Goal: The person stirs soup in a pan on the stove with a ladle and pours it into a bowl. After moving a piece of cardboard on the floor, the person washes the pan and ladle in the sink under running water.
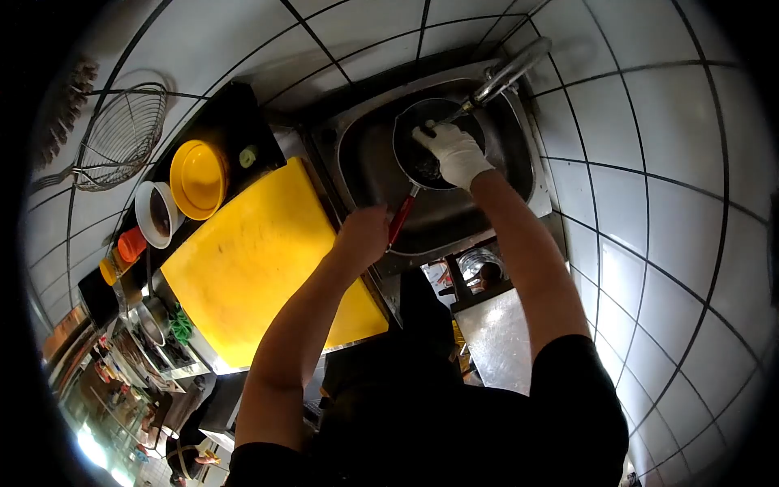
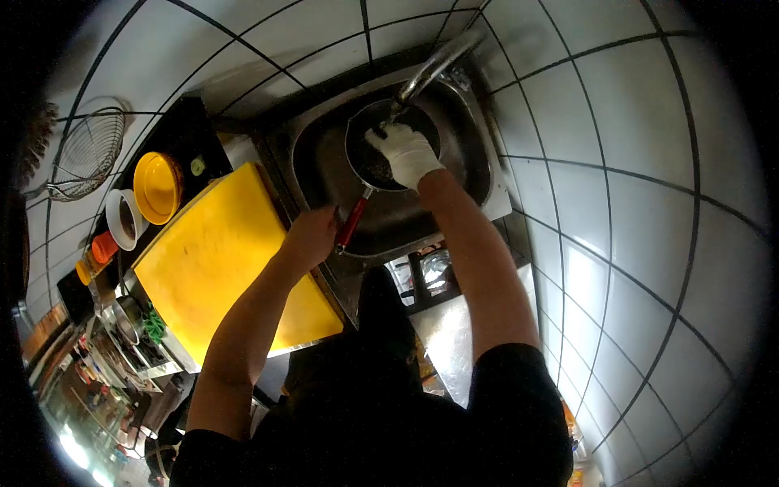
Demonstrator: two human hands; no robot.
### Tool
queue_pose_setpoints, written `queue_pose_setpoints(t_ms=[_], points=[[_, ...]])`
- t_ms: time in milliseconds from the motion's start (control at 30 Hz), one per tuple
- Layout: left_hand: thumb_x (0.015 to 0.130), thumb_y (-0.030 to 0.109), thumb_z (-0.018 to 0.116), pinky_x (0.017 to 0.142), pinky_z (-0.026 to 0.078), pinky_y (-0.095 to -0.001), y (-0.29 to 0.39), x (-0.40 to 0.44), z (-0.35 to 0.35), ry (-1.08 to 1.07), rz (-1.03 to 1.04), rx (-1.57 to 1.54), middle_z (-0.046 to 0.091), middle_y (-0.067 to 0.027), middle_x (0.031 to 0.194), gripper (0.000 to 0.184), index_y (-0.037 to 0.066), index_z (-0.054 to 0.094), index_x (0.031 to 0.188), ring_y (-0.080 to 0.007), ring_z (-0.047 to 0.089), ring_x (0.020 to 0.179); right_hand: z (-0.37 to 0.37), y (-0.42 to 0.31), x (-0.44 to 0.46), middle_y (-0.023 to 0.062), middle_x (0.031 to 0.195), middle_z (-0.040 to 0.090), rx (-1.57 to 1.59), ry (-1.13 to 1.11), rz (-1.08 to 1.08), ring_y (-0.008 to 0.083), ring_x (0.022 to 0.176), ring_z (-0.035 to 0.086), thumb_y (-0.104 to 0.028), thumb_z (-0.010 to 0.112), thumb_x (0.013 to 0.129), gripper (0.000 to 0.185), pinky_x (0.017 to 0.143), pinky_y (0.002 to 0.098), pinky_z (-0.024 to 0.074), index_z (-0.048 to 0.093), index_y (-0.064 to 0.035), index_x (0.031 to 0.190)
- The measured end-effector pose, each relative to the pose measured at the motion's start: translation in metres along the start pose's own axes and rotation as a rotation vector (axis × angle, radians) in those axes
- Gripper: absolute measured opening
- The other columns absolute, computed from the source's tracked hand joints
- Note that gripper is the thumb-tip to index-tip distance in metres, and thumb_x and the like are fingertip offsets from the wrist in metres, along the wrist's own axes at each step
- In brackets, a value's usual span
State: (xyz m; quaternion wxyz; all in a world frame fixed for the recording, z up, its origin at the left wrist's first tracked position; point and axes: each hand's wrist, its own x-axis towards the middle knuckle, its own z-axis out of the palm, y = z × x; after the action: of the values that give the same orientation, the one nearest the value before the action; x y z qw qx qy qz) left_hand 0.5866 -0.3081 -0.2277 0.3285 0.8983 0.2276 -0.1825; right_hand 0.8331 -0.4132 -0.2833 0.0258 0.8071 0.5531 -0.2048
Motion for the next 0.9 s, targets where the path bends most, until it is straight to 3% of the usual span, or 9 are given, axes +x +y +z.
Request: queue_pose_setpoints(t_ms=[100, 200, 300, 400, 500, 600, 700, 800, 900], points=[[0.095, 0.009, 0.058, 0.079, 0.060, -0.0456, 0.011, -0.003, -0.019, -0.080, -0.026, 0.254, 0.072, -0.0206, 0.102, 0.026, 0.003, 0.063, 0.120, -0.0367, 0.074, 0.096, -0.009, 0.002, -0.019, 0.0175, 0.160, 0.042, 0.073, 0.081, -0.179, 0.0359, 0.144, 0.045, -0.013, 0.073, 0.085, 0.075, 0.116, 0.0402, 0.0424, 0.044, -0.0202, 0.155], [0.093, 0.009, 0.061, 0.082, 0.060, -0.0449, 0.018, -0.008, -0.024, -0.054, -0.038, 0.363, 0.068, -0.0205, 0.110, 0.033, 0.002, 0.060, 0.126, -0.0385, 0.073, 0.095, -0.012, 0.010, -0.019, 0.0186, 0.158, 0.044, 0.280, 0.097, -0.102, 0.0353, 0.146, 0.043, -0.020, 0.074, 0.090, 0.069, 0.117, 0.0396, 0.0407, 0.046, -0.0199, 0.154], [0.097, 0.009, 0.058, 0.090, 0.058, -0.0482, 0.030, -0.007, -0.037, -0.150, -0.072, 0.317, 0.065, -0.0270, 0.120, 0.053, 0.001, 0.047, 0.147, -0.0424, 0.069, 0.105, 0.008, 0.028, -0.011, 0.0207, 0.156, 0.046, 0.715, 0.046, 0.017, 0.0366, 0.145, 0.043, -0.029, 0.069, 0.095, 0.061, 0.118, 0.0451, 0.0400, 0.049, -0.0216, 0.152], [0.097, 0.009, 0.058, 0.089, 0.058, -0.0479, 0.034, -0.012, -0.036, -0.082, -0.084, 0.227, 0.066, -0.0262, 0.120, 0.051, 0.001, 0.048, 0.146, -0.0408, 0.070, 0.103, -0.003, 0.030, -0.016, 0.0152, 0.151, 0.052, 1.218, -0.119, 0.273, 0.0356, 0.140, 0.048, -0.019, 0.072, 0.093, 0.059, 0.114, 0.0413, 0.0439, 0.053, -0.0163, 0.149], [0.098, 0.011, 0.057, 0.089, 0.059, -0.0475, 0.035, -0.005, -0.022, -0.094, -0.095, 0.287, 0.066, -0.0257, 0.119, 0.048, 0.001, 0.049, 0.145, -0.0404, 0.070, 0.103, 0.015, 0.013, -0.026, 0.0129, 0.146, 0.056, 0.397, 0.235, -0.114, 0.0354, 0.131, 0.055, -0.009, 0.070, 0.088, 0.056, 0.109, 0.0419, 0.0476, 0.059, -0.0129, 0.143], [0.099, 0.012, 0.056, 0.088, 0.059, -0.0468, 0.043, 0.010, -0.017, -0.162, -0.093, 0.317, 0.065, -0.0250, 0.121, 0.046, 0.002, 0.050, 0.143, -0.0400, 0.070, 0.103, -0.021, -0.034, -0.034, 0.0131, 0.142, 0.058, 0.369, 0.067, -0.373, 0.0364, 0.124, 0.058, -0.003, 0.067, 0.082, 0.054, 0.105, 0.0433, 0.0495, 0.062, -0.0102, 0.135], [0.098, 0.011, 0.057, 0.088, 0.060, -0.0458, 0.044, 0.010, -0.019, -0.114, -0.098, 0.300, 0.065, -0.0230, 0.123, 0.048, 0.003, 0.049, 0.144, -0.0395, 0.069, 0.104, -0.025, -0.044, -0.040, 0.0139, 0.140, 0.059, 0.260, 0.279, -0.426, 0.0371, 0.121, 0.059, -0.003, 0.064, 0.079, 0.051, 0.103, 0.0443, 0.0505, 0.064, -0.0075, 0.130], [0.097, 0.007, 0.059, 0.088, 0.059, -0.0461, 0.035, -0.014, -0.024, -0.017, -0.066, 0.301, 0.063, -0.0222, 0.125, 0.049, 0.003, 0.049, 0.145, -0.0392, 0.069, 0.105, -0.031, -0.001, -0.032, 0.0141, 0.141, 0.059, 0.184, 0.329, -0.200, 0.0382, 0.121, 0.059, -0.004, 0.061, 0.082, 0.049, 0.104, 0.0449, 0.0497, 0.063, -0.0065, 0.131], [0.095, 0.006, 0.061, 0.089, 0.058, -0.0480, 0.021, -0.037, -0.030, 0.006, -0.171, 0.147, 0.062, -0.0242, 0.124, 0.053, 0.002, 0.046, 0.146, -0.0401, 0.068, 0.107, -0.010, 0.040, -0.026, 0.0151, 0.129, 0.062, 0.119, 0.310, -0.025, 0.0357, 0.113, 0.060, -0.010, 0.060, 0.088, 0.046, 0.093, 0.0466, 0.0547, 0.061, -0.0033, 0.133]])
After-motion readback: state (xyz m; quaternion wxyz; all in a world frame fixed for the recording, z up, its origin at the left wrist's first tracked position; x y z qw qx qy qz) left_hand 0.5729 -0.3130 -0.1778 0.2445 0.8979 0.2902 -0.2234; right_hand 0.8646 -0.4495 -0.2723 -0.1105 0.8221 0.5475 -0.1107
